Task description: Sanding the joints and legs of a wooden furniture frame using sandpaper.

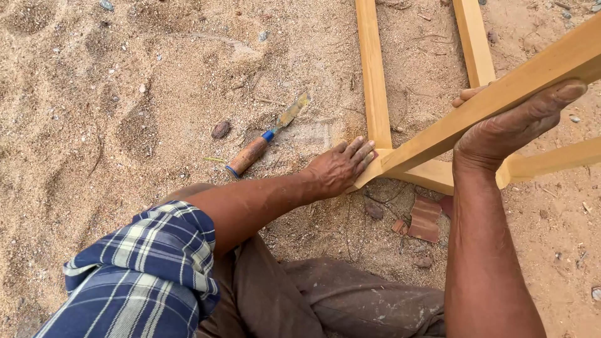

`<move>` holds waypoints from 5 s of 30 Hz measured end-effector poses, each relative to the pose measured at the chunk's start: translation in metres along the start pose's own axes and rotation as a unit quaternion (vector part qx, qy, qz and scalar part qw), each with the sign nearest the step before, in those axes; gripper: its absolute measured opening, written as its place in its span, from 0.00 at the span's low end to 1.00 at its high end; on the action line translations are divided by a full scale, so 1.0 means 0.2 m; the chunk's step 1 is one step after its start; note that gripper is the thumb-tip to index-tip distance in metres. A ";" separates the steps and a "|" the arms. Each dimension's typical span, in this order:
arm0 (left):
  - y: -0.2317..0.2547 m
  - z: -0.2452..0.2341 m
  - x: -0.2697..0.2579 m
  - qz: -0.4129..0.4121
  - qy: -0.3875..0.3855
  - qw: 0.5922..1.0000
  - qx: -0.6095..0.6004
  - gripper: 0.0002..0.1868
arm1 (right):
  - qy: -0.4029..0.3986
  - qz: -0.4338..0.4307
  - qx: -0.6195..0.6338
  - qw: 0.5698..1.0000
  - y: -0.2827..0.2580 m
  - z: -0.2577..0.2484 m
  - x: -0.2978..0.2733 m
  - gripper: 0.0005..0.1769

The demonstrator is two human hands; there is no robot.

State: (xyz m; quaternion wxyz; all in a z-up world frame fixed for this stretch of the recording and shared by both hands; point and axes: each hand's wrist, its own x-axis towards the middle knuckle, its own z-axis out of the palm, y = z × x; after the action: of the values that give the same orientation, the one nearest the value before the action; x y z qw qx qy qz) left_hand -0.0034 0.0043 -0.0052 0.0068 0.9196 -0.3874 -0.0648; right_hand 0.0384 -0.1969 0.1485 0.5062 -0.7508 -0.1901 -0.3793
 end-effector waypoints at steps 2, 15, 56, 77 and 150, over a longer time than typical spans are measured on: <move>0.03 -0.01 0.04 -0.001 0.009 1.000 0.008 0.32 | -0.005 0.014 0.012 1.000 0.02 -0.01 0.00 0.46; -0.03 0.05 0.26 0.061 0.029 0.992 0.104 0.30 | -0.010 0.019 0.024 0.999 -0.01 0.02 0.00 0.47; -0.24 0.04 0.40 0.199 0.050 0.978 0.043 0.31 | 0.011 0.053 -0.035 0.998 0.08 -0.03 -0.06 0.49; -0.23 0.01 0.27 0.195 0.045 0.976 0.085 0.32 | -0.002 0.026 -0.028 0.999 0.08 -0.02 -0.04 0.47; 0.44 0.00 0.09 -0.185 -0.032 0.980 0.070 0.31 | 0.036 0.074 0.172 0.982 -0.06 0.05 0.01 0.41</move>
State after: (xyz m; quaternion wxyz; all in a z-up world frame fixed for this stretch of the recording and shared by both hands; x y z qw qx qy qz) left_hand -0.0537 -0.0713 -0.0021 -0.0819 0.9710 -0.2144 -0.0671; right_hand 0.0347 -0.1833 0.1562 0.6609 -0.6504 -0.1781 -0.3295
